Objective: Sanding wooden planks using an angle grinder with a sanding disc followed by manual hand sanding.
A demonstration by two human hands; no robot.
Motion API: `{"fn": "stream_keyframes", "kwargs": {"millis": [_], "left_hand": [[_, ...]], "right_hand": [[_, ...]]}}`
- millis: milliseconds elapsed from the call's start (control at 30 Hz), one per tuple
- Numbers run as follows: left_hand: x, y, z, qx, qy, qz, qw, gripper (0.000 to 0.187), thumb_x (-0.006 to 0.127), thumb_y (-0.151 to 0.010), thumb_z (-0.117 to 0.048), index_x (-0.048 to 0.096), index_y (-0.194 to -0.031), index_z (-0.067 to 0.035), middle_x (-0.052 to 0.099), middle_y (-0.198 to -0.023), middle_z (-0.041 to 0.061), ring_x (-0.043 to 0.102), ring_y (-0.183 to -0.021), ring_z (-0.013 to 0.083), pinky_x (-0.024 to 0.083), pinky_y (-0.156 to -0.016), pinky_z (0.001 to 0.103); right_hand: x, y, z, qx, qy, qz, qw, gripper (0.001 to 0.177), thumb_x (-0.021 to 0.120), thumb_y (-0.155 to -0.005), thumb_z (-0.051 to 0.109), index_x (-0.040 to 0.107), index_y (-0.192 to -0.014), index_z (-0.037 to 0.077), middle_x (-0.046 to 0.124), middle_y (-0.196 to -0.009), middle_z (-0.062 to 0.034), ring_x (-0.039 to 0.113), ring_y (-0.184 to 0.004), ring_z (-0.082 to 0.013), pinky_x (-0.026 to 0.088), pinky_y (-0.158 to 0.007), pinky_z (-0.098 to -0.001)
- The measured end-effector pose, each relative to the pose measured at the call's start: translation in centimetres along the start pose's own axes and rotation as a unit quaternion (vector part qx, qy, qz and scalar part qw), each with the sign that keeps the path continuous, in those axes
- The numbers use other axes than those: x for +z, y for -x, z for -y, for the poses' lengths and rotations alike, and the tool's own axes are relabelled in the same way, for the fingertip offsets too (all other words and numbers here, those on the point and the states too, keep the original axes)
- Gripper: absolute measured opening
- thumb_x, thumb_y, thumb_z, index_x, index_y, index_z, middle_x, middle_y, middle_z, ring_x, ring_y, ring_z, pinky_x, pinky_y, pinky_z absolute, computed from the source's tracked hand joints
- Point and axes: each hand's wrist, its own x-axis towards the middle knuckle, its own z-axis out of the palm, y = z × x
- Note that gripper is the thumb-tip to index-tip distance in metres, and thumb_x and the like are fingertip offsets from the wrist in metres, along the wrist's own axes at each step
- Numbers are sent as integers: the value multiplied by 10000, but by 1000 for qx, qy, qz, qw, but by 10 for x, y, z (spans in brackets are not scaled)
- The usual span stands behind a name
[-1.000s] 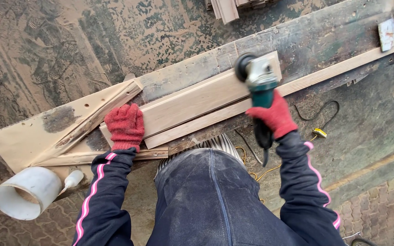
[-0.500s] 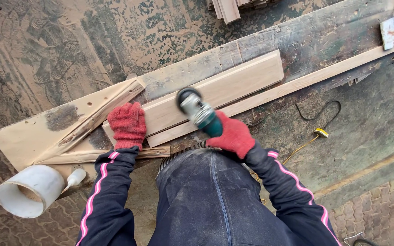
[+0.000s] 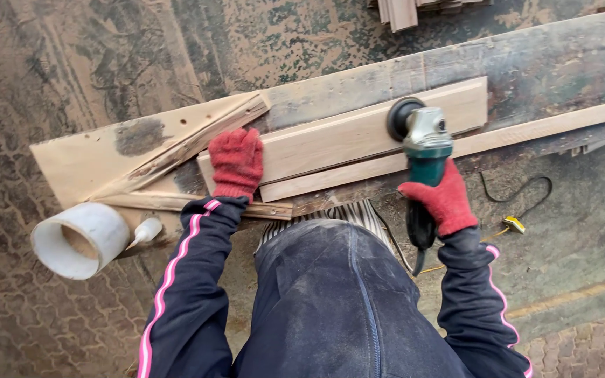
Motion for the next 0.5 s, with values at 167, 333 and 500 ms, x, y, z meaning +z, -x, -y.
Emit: {"fn": "stream_keyframes", "kwargs": {"millis": [167,333,500], "left_hand": [[12,15,5,-82,92,-47,991,428,351,-1098,-353,683,-1112,-83,541,-782,140,612,-691,355,529,-677,476],[14,25,6,-120,199,-127,964,491,356,-1122,-390,663,-1299,-51,732,-884,100,705,-821,302,549,-823,424],[17,29,10,-102,215,-123,963,464,373,-1110,-378,695,-1252,-76,755,-908,60,715,-850,267,542,-858,404]], "right_hand": [[62,30,32,-4,106,78,991,937,965,-496,552,593,-1256,151,682,-1130,-233,642,-1133,-436,517,-912,-537],[113,56,65,-43,247,177,952,1004,878,-553,571,483,-1441,320,714,-1120,-201,666,-1145,-414,533,-971,-519],[116,72,70,-53,279,210,936,1040,859,-553,582,447,-1475,333,714,-1151,-212,659,-1167,-415,525,-979,-522]]}}
